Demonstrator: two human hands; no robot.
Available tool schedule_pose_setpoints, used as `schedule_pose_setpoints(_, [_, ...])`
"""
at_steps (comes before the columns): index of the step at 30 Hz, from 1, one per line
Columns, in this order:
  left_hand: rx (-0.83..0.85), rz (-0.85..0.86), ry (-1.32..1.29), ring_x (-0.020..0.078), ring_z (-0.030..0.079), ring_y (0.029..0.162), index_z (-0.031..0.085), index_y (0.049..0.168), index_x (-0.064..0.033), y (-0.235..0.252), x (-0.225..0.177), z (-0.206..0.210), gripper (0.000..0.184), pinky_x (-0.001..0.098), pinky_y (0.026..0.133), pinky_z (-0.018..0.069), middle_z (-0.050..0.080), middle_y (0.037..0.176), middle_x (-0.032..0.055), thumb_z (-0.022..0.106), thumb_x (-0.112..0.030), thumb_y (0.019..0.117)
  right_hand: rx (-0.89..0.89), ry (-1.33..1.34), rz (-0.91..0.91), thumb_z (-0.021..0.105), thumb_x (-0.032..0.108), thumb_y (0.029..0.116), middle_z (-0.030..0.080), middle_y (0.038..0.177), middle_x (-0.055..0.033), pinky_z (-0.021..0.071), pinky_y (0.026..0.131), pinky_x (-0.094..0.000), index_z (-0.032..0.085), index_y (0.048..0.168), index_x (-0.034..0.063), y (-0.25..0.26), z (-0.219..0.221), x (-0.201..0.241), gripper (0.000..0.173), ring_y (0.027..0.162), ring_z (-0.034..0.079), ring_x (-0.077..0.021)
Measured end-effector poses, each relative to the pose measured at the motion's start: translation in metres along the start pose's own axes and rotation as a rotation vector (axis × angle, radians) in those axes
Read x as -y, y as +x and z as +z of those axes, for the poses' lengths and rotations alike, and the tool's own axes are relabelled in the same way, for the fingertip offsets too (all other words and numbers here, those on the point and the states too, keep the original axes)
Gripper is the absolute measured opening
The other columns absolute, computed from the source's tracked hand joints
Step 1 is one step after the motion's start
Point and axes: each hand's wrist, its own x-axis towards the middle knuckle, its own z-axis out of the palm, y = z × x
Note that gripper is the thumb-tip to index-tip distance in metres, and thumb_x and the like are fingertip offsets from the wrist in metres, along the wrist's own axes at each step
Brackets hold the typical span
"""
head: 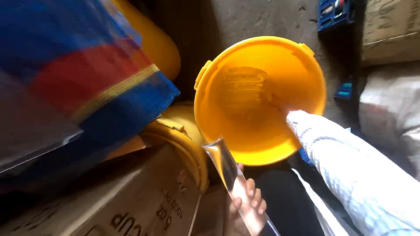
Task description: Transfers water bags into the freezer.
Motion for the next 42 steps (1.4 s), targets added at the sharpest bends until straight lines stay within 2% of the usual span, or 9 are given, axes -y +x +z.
schedule_pose_setpoints(5, [0.06, 0.029, 0.037, 0.0215, 0.074, 0.078, 0.062, 0.133, -0.0089, -0.025, 0.025, 0.046, 0.058, 0.0335, 0.063, 0.0618, 0.073, 0.092, 0.0101, 0.08, -0.015, 0.0783, 0.181, 0.098, -0.041, 0.053, 0.024, 0.1047, 0.062, 0.13, -0.0181, 0.0555, 0.09, -0.0424, 0.056, 0.138, 0.0028, -0.123, -0.066, 0.036, 0.04, 0.109, 0.064, -0.0255])
schedule_pose_setpoints(8, [0.103, 0.06, 0.136, 0.0201, 0.072, 0.074, 0.064, 0.13, -0.0112, -0.043, 0.039, 0.081, 0.058, 0.0291, 0.057, 0.0584, 0.071, 0.117, 0.0149, 0.082, -0.016, 0.0756, 0.39, 0.102, -0.093, 0.043, 0.012, 0.105, 0.057, 0.104, -0.0119, 0.0505, 0.065, -0.0352, 0.034, 0.156, 0.014, -0.24, -0.096, 0.051, 0.052, 0.074, 0.056, -0.0162])
schedule_pose_setpoints(12, [0.157, 0.241, 0.328, 0.0176, 0.071, 0.069, 0.046, 0.138, -0.0145, -0.07, 0.064, 0.132, 0.082, 0.0245, 0.05, 0.0537, 0.062, 0.138, 0.0215, 0.088, -0.028, 0.0697, 0.744, 0.25, -0.412, 0.056, 0.023, 0.0939, 0.066, 0.11, -0.0035, 0.0558, 0.062, -0.0261, 0.02, 0.161, 0.0308, -0.432, -0.141, 0.038, 0.077, 0.075, 0.064, -0.0097])
schedule_pose_setpoints(20, [0.866, 0.296, 0.261, 0.0102, 0.07, 0.068, 0.073, 0.116, -0.0083, -0.15, 0.059, 0.199, 0.055, 0.0207, 0.057, 0.0557, 0.075, 0.09, 0.0053, 0.083, -0.044, 0.0749, 1.417, -0.212, -0.926, 0.074, 0.05, 0.0894, 0.065, 0.133, -0.005, 0.061, 0.087, -0.0346, -0.001, 0.163, 0.0392, -0.568, -0.141, 0.057, 0.106, 0.104, 0.071, -0.0188])
schedule_pose_setpoints(24, [1.025, 0.455, 0.429, 0.0123, 0.074, 0.082, 0.071, 0.124, -0.0182, -0.228, 0.044, 0.219, 0.052, 0.0234, 0.07, 0.0603, 0.077, 0.1, 0.0034, 0.084, -0.036, 0.077, 1.558, -0.293, -0.836, 0.074, 0.048, 0.0909, 0.071, 0.12, -0.0053, 0.0602, 0.088, -0.0344, 0.037, 0.155, 0.0349, -0.585, -0.075, 0.091, 0.075, 0.101, 0.072, -0.0177])
schedule_pose_setpoints(28, [0.932, 0.736, 0.469, 0.0078, 0.071, 0.072, 0.077, 0.109, -0.0189, -0.305, 0.038, 0.195, 0.038, 0.0207, 0.065, 0.0572, 0.076, 0.086, -0.0013, 0.081, -0.041, 0.0785, 1.244, -0.339, -1.11, 0.081, 0.051, 0.0808, 0.076, 0.106, 0.0121, 0.0616, 0.084, -0.0264, 0.067, 0.123, 0.0291, -0.636, 0.02, 0.114, 0.05, 0.094, 0.072, -0.0031])
schedule_pose_setpoints(34, [0.534, 1.511, 0.557, 0.0041, 0.068, 0.068, 0.063, 0.133, -0.0306, -0.455, 0.04, 0.154, 0.061, 0.019, 0.06, 0.0553, 0.076, 0.095, -0.0025, 0.081, -0.054, 0.0798, 1.583, -0.402, -1.373, 0.08, 0.039, 0.0854, 0.065, 0.131, 0.0132, 0.0549, 0.103, -0.0259, 0.034, 0.15, 0.0155, -0.73, 0.187, 0.108, 0.083, 0.118, 0.064, -0.002])
schedule_pose_setpoints(39, [0.401, 2.0, 0.755, 0.01, 0.07, 0.078, 0.054, 0.142, -0.025, -0.57, 0.027, 0.09, 0.063, 0.0253, 0.065, 0.0589, 0.07, 0.125, 0.0028, 0.081, -0.036, 0.0857, 1.858, -0.593, -1.395, 0.074, 0.042, 0.0916, 0.066, 0.125, 0.0179, 0.0596, 0.088, -0.0196, 0.041, 0.15, 0.0246, -0.82, 0.337, 0.093, 0.069, 0.104, 0.067, 0.0026])
schedule_pose_setpoints(42, [0.301, 2.211, 0.725, 0.007, 0.072, 0.083, 0.063, 0.131, -0.0244, -0.613, 0.04, 0.064, 0.046, 0.0245, 0.072, 0.0604, 0.074, 0.106, -0.0048, 0.078, -0.035, 0.0892, 1.919, -0.87, -1.31, 0.07, 0.037, 0.0943, 0.068, 0.106, 0.0066, 0.0624, 0.067, -0.0248, 0.049, 0.141, 0.0122, -0.895, 0.427, 0.083, 0.057, 0.079, 0.069, -0.0045])
